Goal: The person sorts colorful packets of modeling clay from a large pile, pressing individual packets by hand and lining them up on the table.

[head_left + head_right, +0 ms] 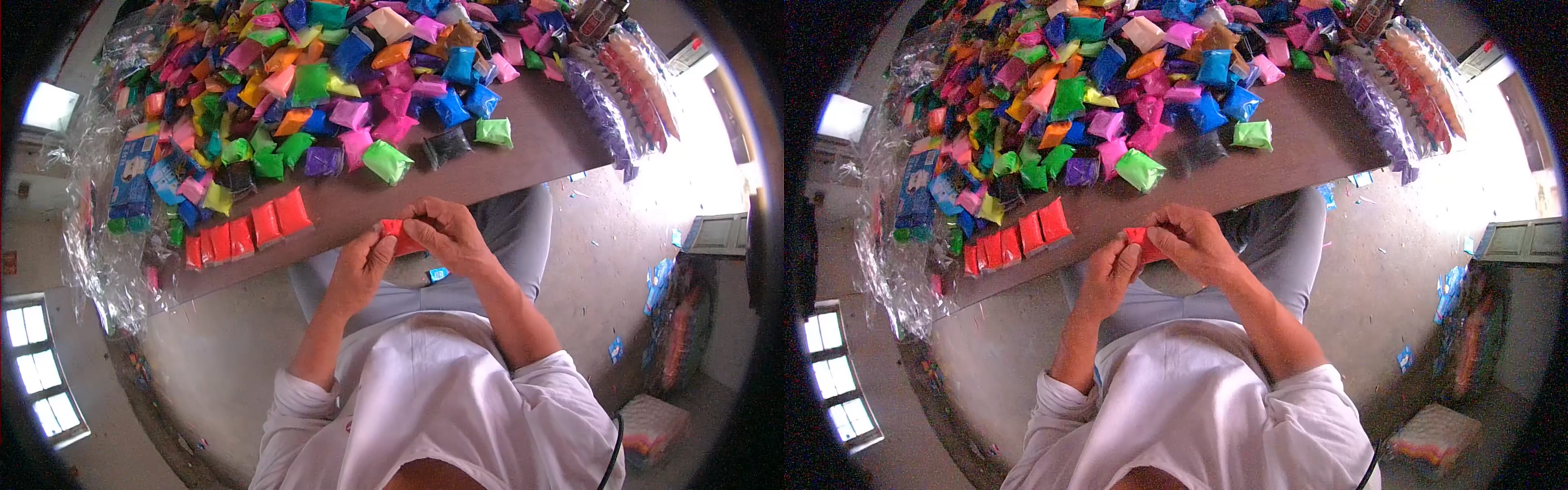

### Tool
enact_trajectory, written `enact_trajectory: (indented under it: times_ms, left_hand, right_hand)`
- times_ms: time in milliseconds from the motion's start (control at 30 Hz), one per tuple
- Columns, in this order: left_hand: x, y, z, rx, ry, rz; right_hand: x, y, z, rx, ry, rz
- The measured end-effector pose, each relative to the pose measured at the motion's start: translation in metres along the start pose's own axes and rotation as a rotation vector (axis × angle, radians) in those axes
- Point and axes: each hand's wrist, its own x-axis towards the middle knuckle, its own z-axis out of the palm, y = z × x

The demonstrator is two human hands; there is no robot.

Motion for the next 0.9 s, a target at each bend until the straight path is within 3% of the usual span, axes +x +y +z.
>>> enact_trajectory:
  times_ms: [67,100,167,267,600,767,900]
  left_hand:
    - [0.0,-0.002,0.001,0.021,0.0,-0.015]
    - [0.001,-0.006,0.004,-0.004,0.04,0.078]
    - [0.001,-0.008,0.006,-0.03,0.078,0.17]
    - [0.002,-0.008,0.004,0.007,0.096,0.147]
    - [0.001,0.011,0.002,0.058,-0.013,0.142]
    - [0.001,0.017,0.001,0.077,-0.056,0.121]
    - [0.002,0.015,0.001,0.081,-0.092,0.097]
  right_hand:
    - [-0.001,-0.008,0.006,0.092,0.018,-0.092]
    - [0.0,-0.01,0.006,0.093,0.018,-0.092]
    - [0.002,-0.015,0.005,-0.325,0.077,-0.364]
    - [0.009,-0.019,-0.003,-0.483,0.031,-0.436]
    - [0.014,-0.018,-0.011,-0.581,-0.06,-0.458]
    - [0.004,-0.029,-0.009,-0.243,-0.126,-0.175]
    - [0.008,-0.026,-0.017,-0.377,-0.213,-0.201]
